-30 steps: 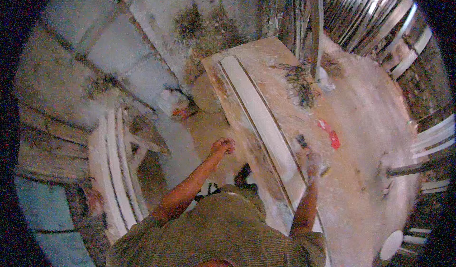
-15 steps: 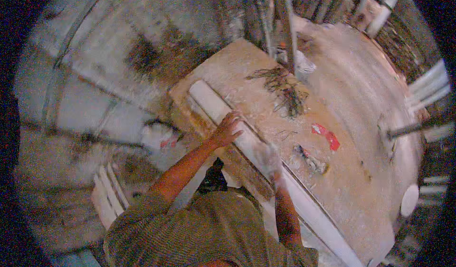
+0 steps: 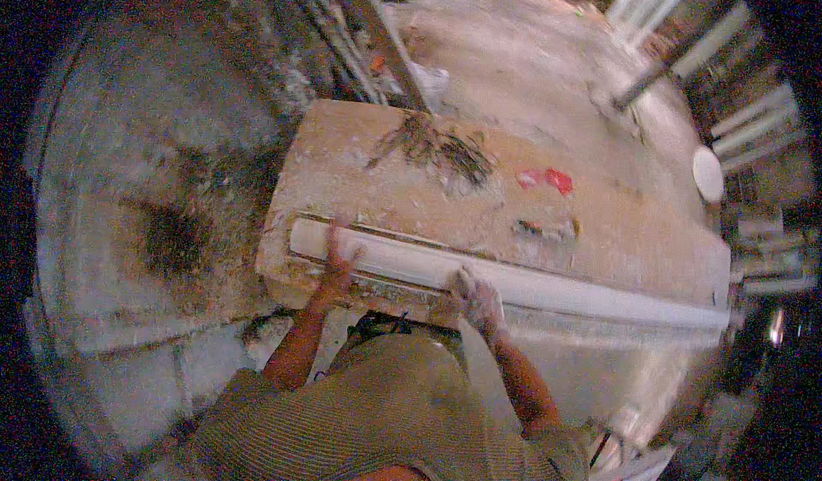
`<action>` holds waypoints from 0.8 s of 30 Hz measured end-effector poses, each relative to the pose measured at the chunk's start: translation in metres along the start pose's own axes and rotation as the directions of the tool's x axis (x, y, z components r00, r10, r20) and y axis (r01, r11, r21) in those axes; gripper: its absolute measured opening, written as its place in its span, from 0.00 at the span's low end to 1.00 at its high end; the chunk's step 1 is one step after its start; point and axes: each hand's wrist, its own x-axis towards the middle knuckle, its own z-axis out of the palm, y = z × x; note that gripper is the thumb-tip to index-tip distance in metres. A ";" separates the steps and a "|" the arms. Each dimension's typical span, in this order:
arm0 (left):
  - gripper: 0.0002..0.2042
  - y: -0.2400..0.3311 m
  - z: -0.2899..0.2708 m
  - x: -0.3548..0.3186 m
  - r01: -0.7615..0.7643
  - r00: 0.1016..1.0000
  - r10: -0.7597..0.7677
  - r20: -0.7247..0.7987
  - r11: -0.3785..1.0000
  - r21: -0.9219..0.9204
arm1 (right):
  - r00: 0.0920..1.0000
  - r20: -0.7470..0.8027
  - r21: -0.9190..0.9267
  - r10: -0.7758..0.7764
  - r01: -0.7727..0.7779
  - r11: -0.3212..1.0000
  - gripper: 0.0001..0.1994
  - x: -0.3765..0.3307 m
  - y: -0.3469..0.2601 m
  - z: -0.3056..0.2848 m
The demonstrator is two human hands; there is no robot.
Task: The person repeatedly wipes and scrapes long white moldings on a workbench using a brush and a scraper. They flip and reposition the moldings to clean different sides, then carry one to a rack and return to continue cleaning other pieces.
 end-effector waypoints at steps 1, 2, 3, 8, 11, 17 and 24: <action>0.38 -0.024 -0.027 0.011 0.034 0.990 -0.017 -0.140 0.992 0.120 | 0.998 -0.050 0.005 0.047 -0.046 0.999 0.24 0.000 -0.006 -0.005; 0.36 -0.064 -0.059 0.023 0.091 0.973 0.002 -0.231 0.916 0.391 | 0.988 -0.127 0.081 0.091 -0.082 0.993 0.23 0.001 -0.012 -0.003; 0.30 -0.088 -0.087 0.032 0.128 0.943 0.095 -0.319 0.780 0.613 | 0.967 -0.207 0.150 0.148 -0.118 0.982 0.23 0.003 -0.017 0.000; 0.23 -0.141 -0.158 0.059 0.449 0.884 -0.465 -0.049 0.813 0.371 | 0.915 -0.365 0.164 0.169 -0.115 0.980 0.20 -0.001 -0.028 0.007; 0.23 -0.127 -0.174 0.067 0.227 0.917 -0.386 0.098 0.709 0.667 | 0.905 -0.424 -0.011 0.030 -0.038 0.999 0.17 -0.011 -0.031 0.008; 0.20 -0.095 -0.184 0.026 0.526 0.848 -0.529 -0.017 0.839 0.137 | 0.792 -0.531 0.141 0.302 -0.268 0.953 0.13 -0.031 -0.009 0.015; 0.18 -0.123 -0.190 0.021 0.540 0.823 -0.567 0.032 0.765 -0.352 | 0.578 -0.667 0.272 0.470 -0.399 0.876 0.17 -0.040 -0.004 0.021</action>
